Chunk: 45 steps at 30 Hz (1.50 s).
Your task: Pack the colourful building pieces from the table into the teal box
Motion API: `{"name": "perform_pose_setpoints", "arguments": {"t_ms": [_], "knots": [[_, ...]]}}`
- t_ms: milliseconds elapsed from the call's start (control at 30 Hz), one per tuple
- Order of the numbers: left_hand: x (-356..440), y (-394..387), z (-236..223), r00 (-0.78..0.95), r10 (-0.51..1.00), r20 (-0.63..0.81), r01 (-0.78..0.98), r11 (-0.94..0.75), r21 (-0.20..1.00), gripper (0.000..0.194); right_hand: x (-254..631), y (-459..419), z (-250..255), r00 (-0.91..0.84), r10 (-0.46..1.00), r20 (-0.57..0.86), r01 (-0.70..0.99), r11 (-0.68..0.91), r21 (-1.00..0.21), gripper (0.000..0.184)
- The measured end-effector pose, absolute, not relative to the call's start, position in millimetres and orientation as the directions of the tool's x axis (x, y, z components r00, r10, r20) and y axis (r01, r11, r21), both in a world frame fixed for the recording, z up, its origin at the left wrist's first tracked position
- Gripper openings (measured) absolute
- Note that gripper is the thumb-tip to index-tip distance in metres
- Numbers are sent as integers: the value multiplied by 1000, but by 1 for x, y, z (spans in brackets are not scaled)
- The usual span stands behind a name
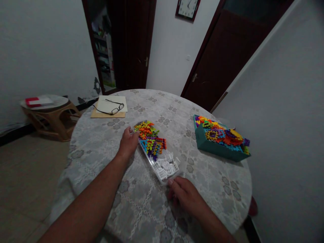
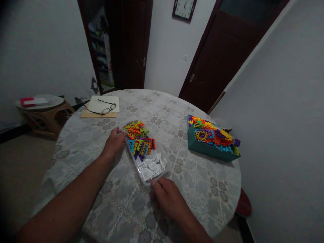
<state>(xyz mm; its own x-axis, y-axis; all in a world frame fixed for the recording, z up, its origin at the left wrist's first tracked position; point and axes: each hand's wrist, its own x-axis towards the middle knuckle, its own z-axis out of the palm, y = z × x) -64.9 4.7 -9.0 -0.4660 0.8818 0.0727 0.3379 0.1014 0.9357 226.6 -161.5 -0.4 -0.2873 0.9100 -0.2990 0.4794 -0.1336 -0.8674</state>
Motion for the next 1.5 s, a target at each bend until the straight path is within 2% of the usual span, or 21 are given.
{"name": "perform_pose_setpoints", "arguments": {"t_ms": [100,200,300,467,633,733,867,967,1033,1167,1333,1500], "knots": [[-64,3,-6,-485,873,46,313,124,942,52,208,-155,3,-403,862,-307,450,-105,-887,47],[-64,1,-3,-461,885,65,283,77,956,40,193,-148,9,-454,841,-294,450,-68,-890,33],[-64,1,-2,-473,878,67,247,59,967,38,182,-138,13,-456,827,-330,459,-99,-883,25],[-63,0,0,-484,873,66,211,43,977,47,167,-116,11,-484,811,-329,458,-86,-885,21],[-63,-1,6,-471,881,41,211,67,975,39,152,-100,10,-515,791,-329,454,-74,-888,19],[-64,-1,6,-472,880,47,225,69,972,36,149,-101,25,-603,739,-299,500,58,-864,22],[-66,0,2,-452,890,65,281,73,957,33,159,-106,56,-656,744,-128,477,277,-834,18],[-71,3,-2,-405,909,102,334,44,942,36,170,-104,65,-558,830,-13,521,338,-784,18],[-74,6,-4,-397,910,118,364,38,931,39,176,-101,58,-467,880,90,591,386,-708,12],[-77,7,-3,-405,904,138,395,37,918,36,180,-97,33,-409,871,272,683,490,-542,19],[-77,6,-2,-439,885,156,389,31,921,37,174,-98,20,-335,906,258,782,421,-460,25],[-75,4,8,-474,871,130,383,72,921,41,165,-100,14,-357,904,237,814,425,-395,19]]}}
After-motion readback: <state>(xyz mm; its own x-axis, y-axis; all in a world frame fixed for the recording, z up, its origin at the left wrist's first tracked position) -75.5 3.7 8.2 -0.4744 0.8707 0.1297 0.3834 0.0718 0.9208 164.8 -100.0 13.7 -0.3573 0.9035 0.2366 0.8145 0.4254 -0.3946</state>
